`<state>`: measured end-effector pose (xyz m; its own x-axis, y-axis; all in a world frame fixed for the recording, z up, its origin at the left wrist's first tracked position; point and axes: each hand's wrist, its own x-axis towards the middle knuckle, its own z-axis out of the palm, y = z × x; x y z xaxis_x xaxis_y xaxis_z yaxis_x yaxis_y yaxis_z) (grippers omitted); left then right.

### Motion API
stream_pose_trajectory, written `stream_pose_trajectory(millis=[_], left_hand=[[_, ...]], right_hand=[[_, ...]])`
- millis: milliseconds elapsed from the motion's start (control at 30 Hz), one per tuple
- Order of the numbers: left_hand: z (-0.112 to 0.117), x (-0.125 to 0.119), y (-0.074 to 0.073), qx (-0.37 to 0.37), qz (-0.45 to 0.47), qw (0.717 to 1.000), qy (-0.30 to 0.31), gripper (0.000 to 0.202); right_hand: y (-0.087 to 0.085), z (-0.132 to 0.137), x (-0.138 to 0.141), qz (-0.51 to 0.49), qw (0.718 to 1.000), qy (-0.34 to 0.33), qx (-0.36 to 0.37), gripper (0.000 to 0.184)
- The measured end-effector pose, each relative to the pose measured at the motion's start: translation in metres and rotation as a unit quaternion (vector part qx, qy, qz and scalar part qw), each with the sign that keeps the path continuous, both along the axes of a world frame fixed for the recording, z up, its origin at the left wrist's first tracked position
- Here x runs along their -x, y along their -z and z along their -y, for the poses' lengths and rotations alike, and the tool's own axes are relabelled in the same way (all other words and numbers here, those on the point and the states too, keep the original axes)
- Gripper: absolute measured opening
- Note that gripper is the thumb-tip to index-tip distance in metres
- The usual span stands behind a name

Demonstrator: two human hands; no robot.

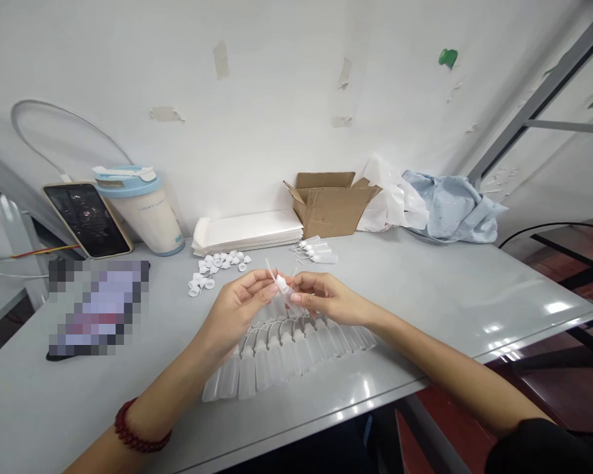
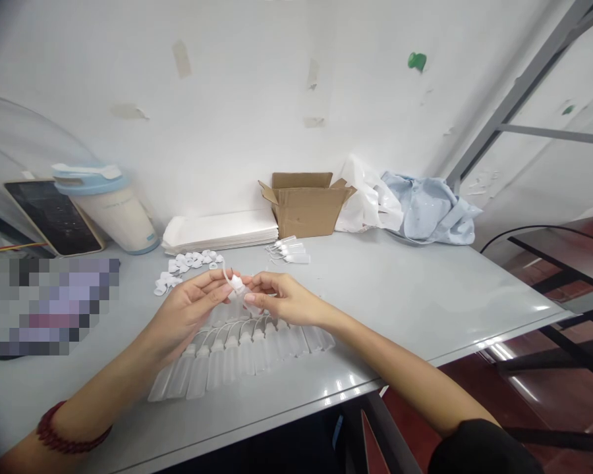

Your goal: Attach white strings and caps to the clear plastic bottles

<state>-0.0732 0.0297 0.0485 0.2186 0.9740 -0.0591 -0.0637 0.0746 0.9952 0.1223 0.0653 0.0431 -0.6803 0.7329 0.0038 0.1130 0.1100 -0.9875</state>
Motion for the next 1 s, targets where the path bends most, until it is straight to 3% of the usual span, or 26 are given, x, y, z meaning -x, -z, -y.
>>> stream_pose_trajectory(millis=[633, 867, 1000], left_hand=[[-0.0022, -0.0017, 0.0009, -0.062, 0.003, 0.997, -0.050, 0.020], [-0.0020, 0.0000, -0.0016, -0.031, 0.043, 0.998, -0.016, 0.014], [-0.0017, 0.0028, -0.0016, -0.044, 0.020, 0.999, -0.002, 0.012]], right_hand=[[-0.0048, -0.0015, 0.0002, -0.119, 0.985, -0.013, 0.125, 0.023], [-0.0012, -0.0023, -0.0005, -0.138, 0.974, -0.032, 0.176, 0.024], [0.0002, -0.0025, -0.0003, -0.133, 0.975, -0.035, 0.176, 0.023]])
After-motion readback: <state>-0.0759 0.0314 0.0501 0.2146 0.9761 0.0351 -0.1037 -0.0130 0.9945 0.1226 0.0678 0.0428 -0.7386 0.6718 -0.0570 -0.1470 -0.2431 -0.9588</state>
